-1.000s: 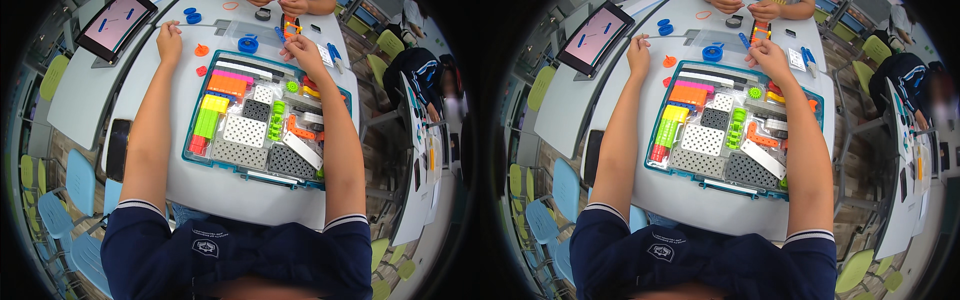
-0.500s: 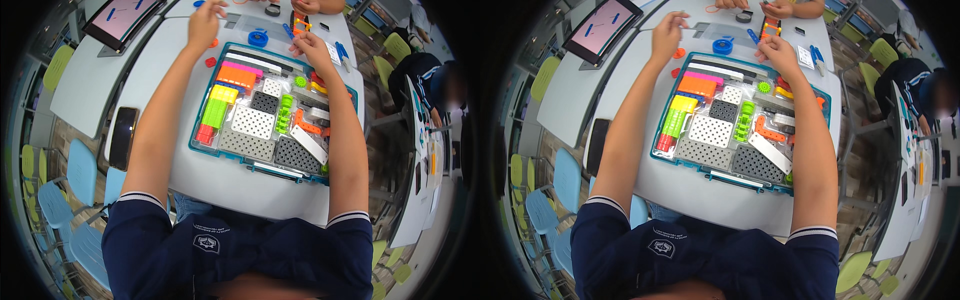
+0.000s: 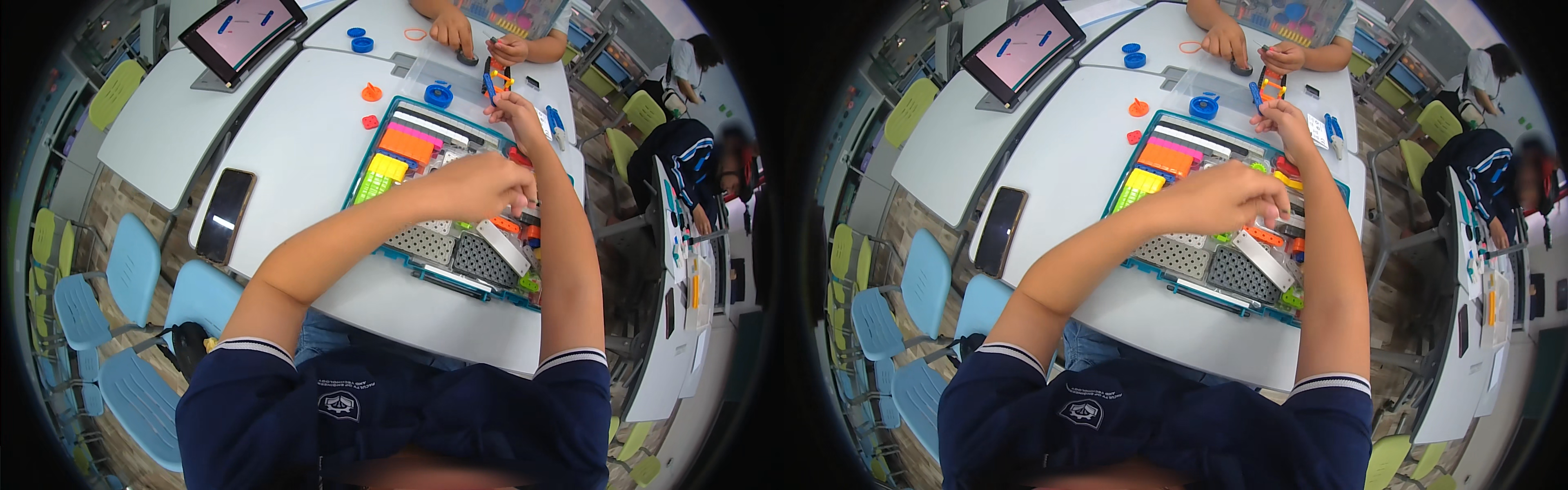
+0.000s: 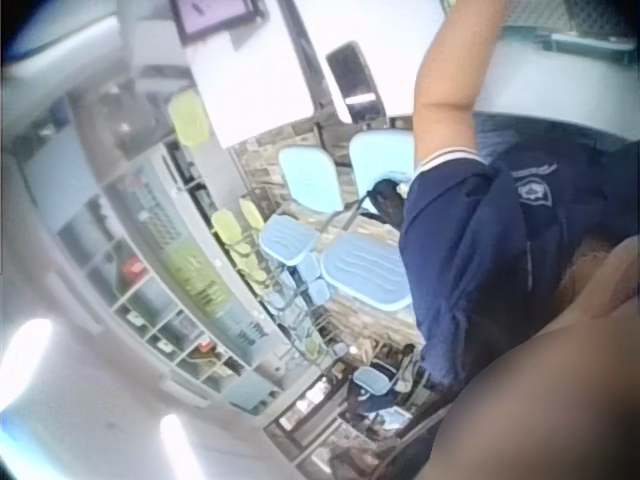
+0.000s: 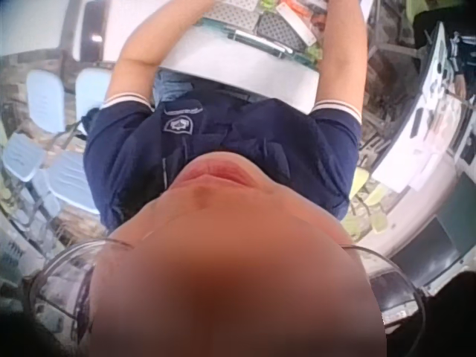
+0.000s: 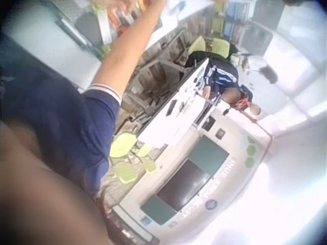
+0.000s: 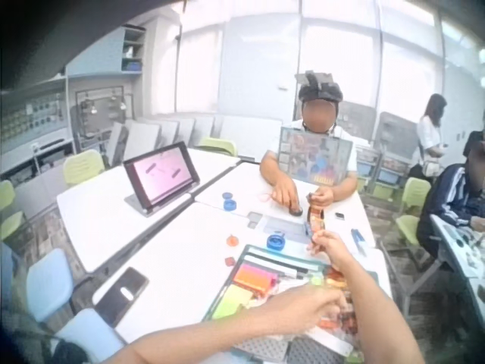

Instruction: The person assembles a small mechanical model using colorful plastic parts from a compartmentalized kit. They connect rods, gears, and plates, occasionally referencing a tablet for guidance. The assembly progresses with multiple small components being joined into a single structure.

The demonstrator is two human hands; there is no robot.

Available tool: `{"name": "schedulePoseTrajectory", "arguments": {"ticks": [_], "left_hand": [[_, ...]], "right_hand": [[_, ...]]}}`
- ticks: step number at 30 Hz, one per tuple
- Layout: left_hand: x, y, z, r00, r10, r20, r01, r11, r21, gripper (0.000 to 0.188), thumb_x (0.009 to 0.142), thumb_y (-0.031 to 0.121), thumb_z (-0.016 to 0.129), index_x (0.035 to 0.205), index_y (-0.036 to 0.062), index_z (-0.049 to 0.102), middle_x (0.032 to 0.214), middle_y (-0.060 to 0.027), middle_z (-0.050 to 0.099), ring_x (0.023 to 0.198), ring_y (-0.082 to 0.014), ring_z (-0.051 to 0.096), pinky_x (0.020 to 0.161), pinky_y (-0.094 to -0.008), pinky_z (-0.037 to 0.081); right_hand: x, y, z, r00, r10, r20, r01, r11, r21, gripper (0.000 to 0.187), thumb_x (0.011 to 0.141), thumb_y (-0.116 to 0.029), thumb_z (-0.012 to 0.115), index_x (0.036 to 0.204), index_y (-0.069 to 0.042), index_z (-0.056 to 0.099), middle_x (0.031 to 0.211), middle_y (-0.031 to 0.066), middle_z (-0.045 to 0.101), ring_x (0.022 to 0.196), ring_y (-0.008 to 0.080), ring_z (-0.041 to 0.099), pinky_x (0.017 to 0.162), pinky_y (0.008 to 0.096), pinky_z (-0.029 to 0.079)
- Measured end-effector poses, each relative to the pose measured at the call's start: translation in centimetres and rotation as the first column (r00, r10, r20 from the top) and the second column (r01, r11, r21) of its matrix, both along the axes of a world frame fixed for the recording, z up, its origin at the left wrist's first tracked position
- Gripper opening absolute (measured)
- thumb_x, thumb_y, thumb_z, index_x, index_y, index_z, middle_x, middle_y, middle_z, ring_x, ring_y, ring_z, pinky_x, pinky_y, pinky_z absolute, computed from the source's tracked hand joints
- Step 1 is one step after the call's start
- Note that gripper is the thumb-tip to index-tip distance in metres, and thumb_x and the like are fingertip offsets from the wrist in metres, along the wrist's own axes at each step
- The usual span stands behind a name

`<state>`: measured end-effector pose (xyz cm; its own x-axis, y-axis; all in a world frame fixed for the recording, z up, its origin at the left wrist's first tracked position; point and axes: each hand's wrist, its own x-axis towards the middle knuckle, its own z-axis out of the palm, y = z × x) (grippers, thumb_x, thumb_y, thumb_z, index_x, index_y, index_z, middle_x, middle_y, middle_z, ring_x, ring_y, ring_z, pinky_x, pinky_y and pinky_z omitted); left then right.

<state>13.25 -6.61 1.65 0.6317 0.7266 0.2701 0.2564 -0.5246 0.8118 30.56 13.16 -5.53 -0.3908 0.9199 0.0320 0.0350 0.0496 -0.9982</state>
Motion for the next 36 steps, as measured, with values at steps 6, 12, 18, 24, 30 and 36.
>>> {"name": "schedulePoseTrajectory", "arguments": {"ticks": [6,12,18,24,30,36], "left_hand": [[0.7,-0.6,-1.1,0.978,0.107,0.179,-0.128,0.985,0.112,0.016,0.086,0.003,0.054,0.099,0.0005,0.062,0.088,-0.0113,0.071,0.079,-0.0259,0.068,0.073,-0.0374,0.051],[-0.6,-0.3,-2.2,0.981,0.161,0.108,-0.175,0.976,0.133,0.014,0.087,0.004,0.055,0.098,0.0004,0.062,0.092,-0.0135,0.068,0.088,-0.0295,0.065,0.078,-0.0383,0.050],[-2.3,1.9,-3.7,0.950,0.309,0.047,-0.309,0.907,0.288,0.013,0.087,0.012,0.063,0.097,0.0028,0.066,0.099,-0.0152,0.061,0.092,-0.0324,0.060,0.079,-0.0394,0.048],[-1.7,1.8,-4.6,0.957,0.291,-0.009,-0.273,0.905,0.326,0.013,0.088,0.013,0.063,0.093,0.0011,0.066,0.088,-0.0128,0.063,0.085,-0.0276,0.060,0.075,-0.0385,0.047],[-1.2,1.6,-5.0,0.973,0.231,0.031,-0.224,0.890,0.396,0.014,0.088,0.014,0.064,0.092,0.0008,0.066,0.089,-0.0121,0.062,0.087,-0.0276,0.059,0.075,-0.0389,0.048],[-0.7,1.1,-5.2,0.980,0.187,0.064,-0.193,0.838,0.511,0.012,0.087,0.012,0.063,0.092,0.0015,0.066,0.089,-0.0116,0.061,0.091,-0.0297,0.058,0.077,-0.0402,0.048]], "right_hand": [[-0.1,-1.0,1.7,0.964,-0.265,-0.013,0.264,0.954,0.146,0.014,0.092,-0.014,0.055,0.098,-0.002,0.060,0.087,0.0117,0.070,0.071,0.0135,0.063,0.070,0.0263,0.048],[1.7,-5.9,7.3,0.931,-0.365,-0.030,0.364,0.916,0.169,0.019,0.094,-0.019,0.057,0.102,-0.002,0.061,0.092,0.0096,0.070,0.074,0.0114,0.063,0.070,0.0234,0.047],[2.6,-15.9,7.3,0.949,-0.314,-0.021,0.311,0.927,0.209,0.020,0.095,-0.018,0.056,0.103,0.000,0.059,0.090,0.0098,0.069,0.074,0.0110,0.063,0.071,0.0231,0.047],[1.9,-21.0,4.8,0.903,-0.428,0.027,0.404,0.869,0.286,0.020,0.094,-0.015,0.057,0.103,0.003,0.056,0.086,0.0114,0.069,0.070,0.0114,0.063,0.064,0.0224,0.046],[1.9,-22.4,3.3,0.833,-0.550,0.063,0.463,0.754,0.465,0.019,0.094,-0.013,0.058,0.103,0.003,0.057,0.085,0.0106,0.069,0.068,0.0104,0.063,0.060,0.0218,0.048],[1.4,-22.5,2.7,0.854,-0.504,0.131,0.413,0.809,0.418,0.018,0.095,-0.009,0.057,0.106,0.005,0.056,0.087,0.0105,0.067,0.069,0.0094,0.060,0.063,0.0203,0.047]]}}
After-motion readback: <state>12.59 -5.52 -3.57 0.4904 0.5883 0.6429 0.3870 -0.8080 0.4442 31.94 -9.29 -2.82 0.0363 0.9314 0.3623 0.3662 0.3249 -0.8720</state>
